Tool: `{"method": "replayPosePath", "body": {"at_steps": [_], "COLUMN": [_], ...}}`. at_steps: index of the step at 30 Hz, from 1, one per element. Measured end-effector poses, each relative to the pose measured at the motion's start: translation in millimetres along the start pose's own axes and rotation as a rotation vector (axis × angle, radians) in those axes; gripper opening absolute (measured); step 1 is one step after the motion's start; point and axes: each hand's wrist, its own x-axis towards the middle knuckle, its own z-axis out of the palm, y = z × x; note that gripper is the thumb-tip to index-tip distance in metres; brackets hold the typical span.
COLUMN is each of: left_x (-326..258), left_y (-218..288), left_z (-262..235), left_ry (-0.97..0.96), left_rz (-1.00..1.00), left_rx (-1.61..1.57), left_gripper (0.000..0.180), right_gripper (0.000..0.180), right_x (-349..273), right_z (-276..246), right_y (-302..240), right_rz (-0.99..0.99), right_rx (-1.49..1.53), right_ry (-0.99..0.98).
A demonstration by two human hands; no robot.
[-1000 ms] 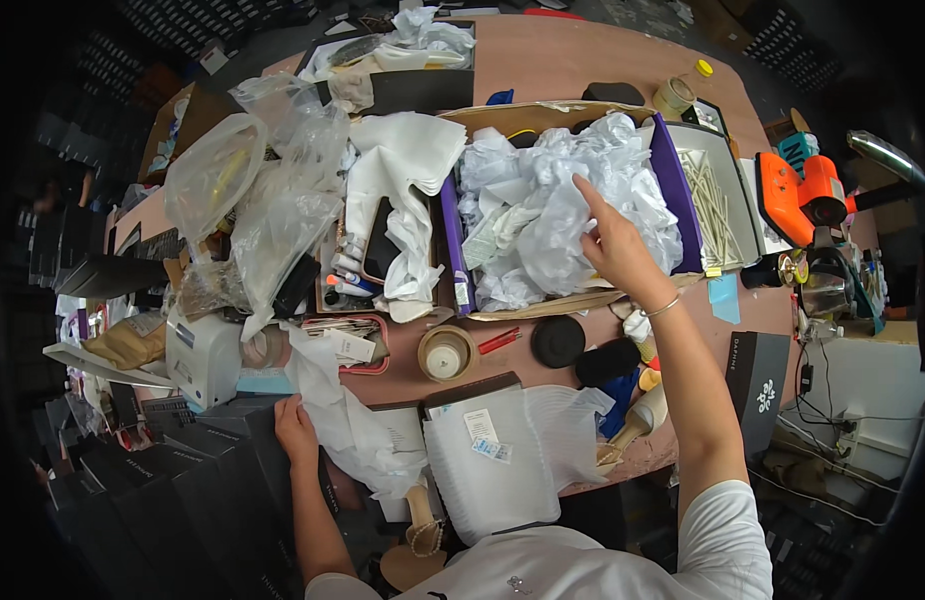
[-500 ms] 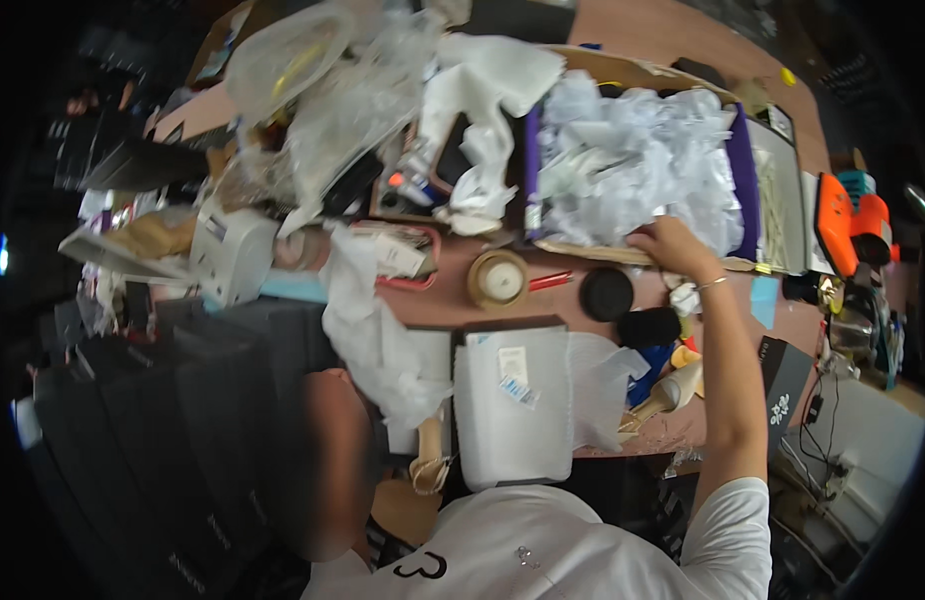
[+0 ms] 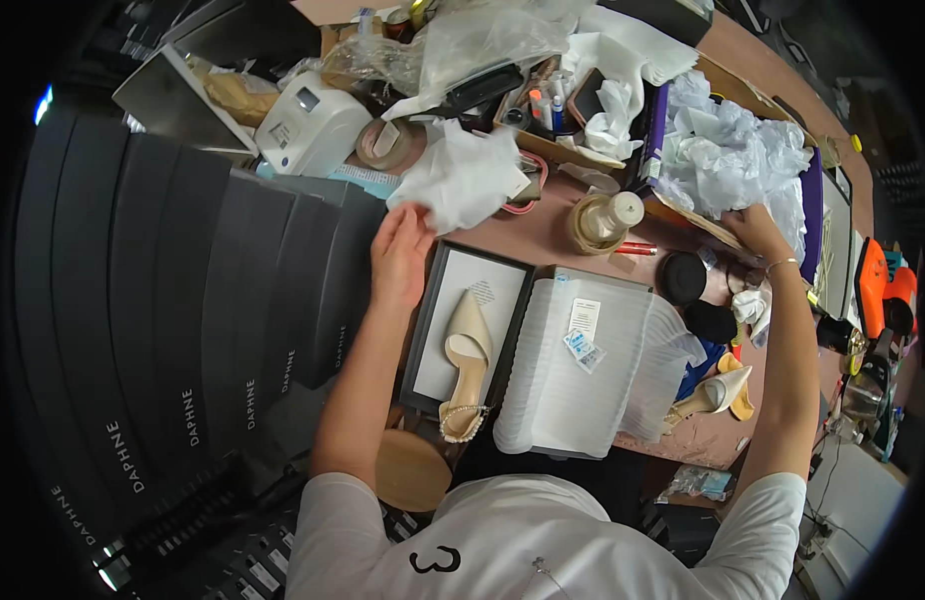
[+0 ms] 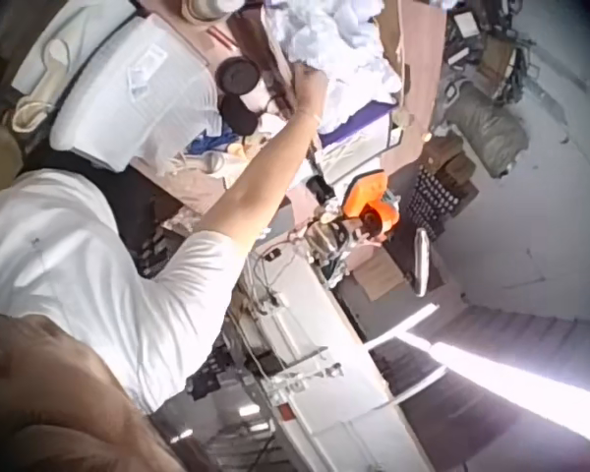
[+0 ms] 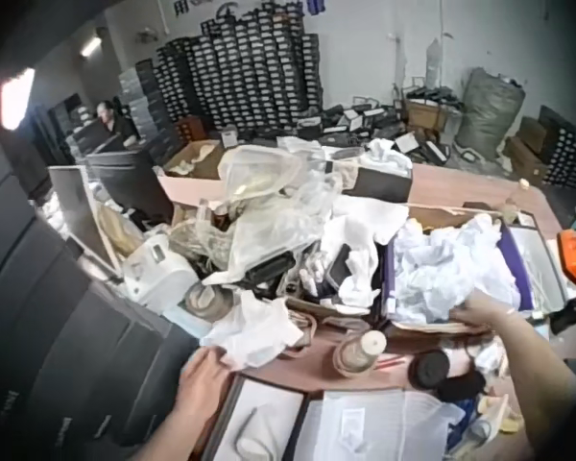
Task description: Packing high-heeled shoes into brand-labeled boxes with protective paper.
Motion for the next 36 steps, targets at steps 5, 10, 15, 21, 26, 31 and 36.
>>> {"method": "replayPosePath", "body": {"at_steps": [5,10,15,21,26,31,36], "left_x": [-78.7,-142.3,-127.6,-177.2,-214.7,-218.6,-219.0], "left_y": [-28.1,-110.0,-105.0,-52.1,-13.0,-50.7,-35.7], "left_z": [-82.2,-131.7,-115.0,-136.5,-54.3,-42.9,3.9], "left_ry": [0.057,-0.197,-0.167,-0.414,-0.226,-0.360,-0.390], "left_rz": [0.119,-0.523,-0.715,-0.733,-0.865,-1.073,-1.155], "left_rx": [0.811,0.665,0.369,0.063,-0.412,-0.518,-0.321], "left_gripper": [0.030,0.033,0.040,0.035,0.044,0.052,0.052], "right_gripper": [0.026,0.011,0.032,0.019,0.011,0.019,0.021], "right_x": [-46.1,-62.8,-93.8,-102.9,-74.8,-67.4,-57.0], "right_z": [6.9,10.7,-6.3,-8.3,-14.4,-10.7,0.4], "right_y": [-16.6,-24.4,-47.1,-21.0,-25.0,-17.5,-23.4], "right_rz": [-0.211,-0.327,-0.300,-0.120,-0.173,-0.119,-0.098], "right_rx": [-0.160,-0.367,-0.170,-0.134,-0.450,-0.342,-0.465], "right_ry": [0.367,0.652,0.799,0.708,0.701,0.640,0.658]}}
